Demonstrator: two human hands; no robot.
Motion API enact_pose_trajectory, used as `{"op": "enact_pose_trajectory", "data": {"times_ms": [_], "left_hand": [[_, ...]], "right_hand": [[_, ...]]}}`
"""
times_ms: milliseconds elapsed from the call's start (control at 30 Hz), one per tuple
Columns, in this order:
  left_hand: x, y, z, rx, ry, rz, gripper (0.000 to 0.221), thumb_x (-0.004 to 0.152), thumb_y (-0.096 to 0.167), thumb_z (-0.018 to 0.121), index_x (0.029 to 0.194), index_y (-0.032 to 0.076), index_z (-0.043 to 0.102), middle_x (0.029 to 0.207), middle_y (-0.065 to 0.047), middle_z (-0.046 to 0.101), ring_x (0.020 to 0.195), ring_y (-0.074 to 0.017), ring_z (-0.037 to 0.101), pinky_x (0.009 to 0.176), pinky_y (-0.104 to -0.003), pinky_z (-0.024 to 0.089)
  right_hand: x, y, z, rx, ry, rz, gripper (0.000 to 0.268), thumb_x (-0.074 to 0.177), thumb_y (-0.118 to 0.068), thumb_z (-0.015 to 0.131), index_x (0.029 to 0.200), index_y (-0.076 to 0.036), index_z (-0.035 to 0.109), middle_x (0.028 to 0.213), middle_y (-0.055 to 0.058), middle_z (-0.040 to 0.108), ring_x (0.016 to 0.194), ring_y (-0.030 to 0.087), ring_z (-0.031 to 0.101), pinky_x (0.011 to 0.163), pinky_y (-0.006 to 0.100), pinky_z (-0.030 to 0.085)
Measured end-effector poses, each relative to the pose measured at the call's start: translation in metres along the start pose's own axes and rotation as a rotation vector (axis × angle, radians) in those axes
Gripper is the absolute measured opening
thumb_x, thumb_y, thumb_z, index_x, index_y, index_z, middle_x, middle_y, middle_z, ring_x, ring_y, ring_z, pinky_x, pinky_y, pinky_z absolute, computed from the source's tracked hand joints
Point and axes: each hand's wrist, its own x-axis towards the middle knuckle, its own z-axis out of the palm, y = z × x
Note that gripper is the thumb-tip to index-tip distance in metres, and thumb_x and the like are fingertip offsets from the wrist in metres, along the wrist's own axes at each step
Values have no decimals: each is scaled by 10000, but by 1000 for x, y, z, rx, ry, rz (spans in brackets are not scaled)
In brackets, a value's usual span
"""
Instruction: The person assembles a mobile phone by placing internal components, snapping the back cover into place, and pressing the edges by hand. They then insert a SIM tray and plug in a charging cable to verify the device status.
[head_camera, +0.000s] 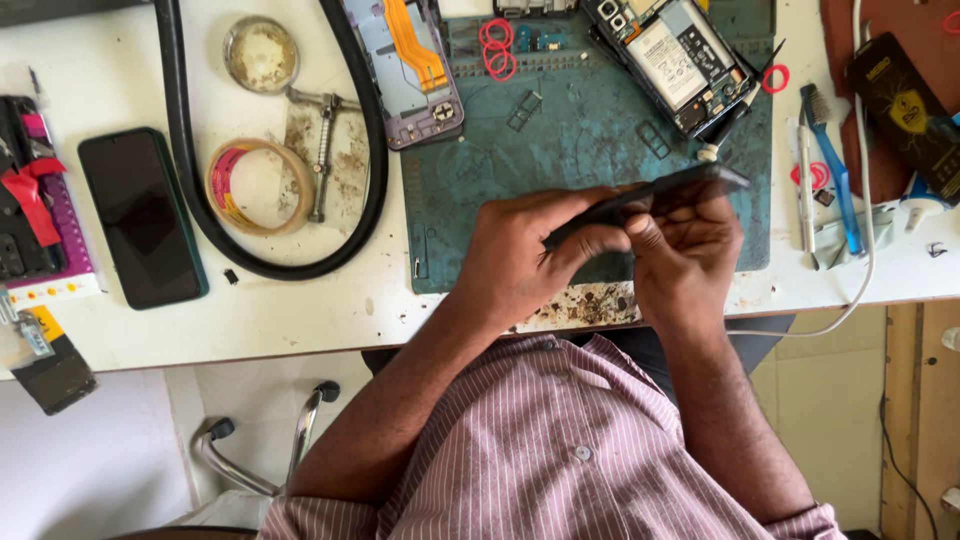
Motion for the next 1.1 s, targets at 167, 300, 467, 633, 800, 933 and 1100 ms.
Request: {"op": "enact_pose_trajectory", "data": {"times_ms": [167,300,467,633,800,933,1100], "left_hand": [[23,-38,-5,248,61,-71,155,1038,227,720,1125,113,778,964,-78,792,734,-150,739,627,-318,598],[47,-68,-18,640,154,84,184,936,163,784,1066,39,747,956,-138,755,799,-213,728,717,-342,626],[58,-63,-16,777,100,49,213,846,37,807,1047,8,743,852,-156,738,817,-336,723,698,-445,601],[71,-64,-17,848,3,-19,449,761,-83,757,1204,-17,720,825,-182,730,731,-313,731,629,-427,616],[78,-64,-26,717,53,87,438,759,-30,807,1188,-1,720,878,-151,746,739,-253,743,680,-370,632],[79,-65,-36,212,71,27,382,822,-57,775,1194,29,749,891,-96,767,738,-163,769,715,-283,658],[87,-75,-28,-314,13,-7,235,946,-26,750,1172,35,739,990,-92,778,881,-141,793,819,-256,702]], "right_hand": [[16,-5,0,309,24,112,217,1153,-20,604,1360,17,552,1207,135,695,1053,179,694,996,314,574],[30,-9,-7,379,95,276,356,1128,-270,500,1394,-42,564,1238,139,715,1029,217,714,915,387,591],[29,0,-24,501,14,332,311,1171,-292,467,1286,-44,617,1177,153,721,940,249,692,833,424,554],[27,4,-32,533,93,366,309,1176,-295,467,1149,-40,640,1050,158,732,808,264,686,787,431,530],[28,4,-32,520,51,344,303,1174,-284,467,1179,-34,638,1016,153,718,774,256,681,771,417,515],[28,4,-33,587,-41,354,339,1129,-263,510,1359,-46,631,933,130,688,714,221,658,744,381,485],[28,-1,-36,561,-86,390,388,1106,-295,575,1407,-51,586,865,75,625,634,181,588,684,324,450]]}}
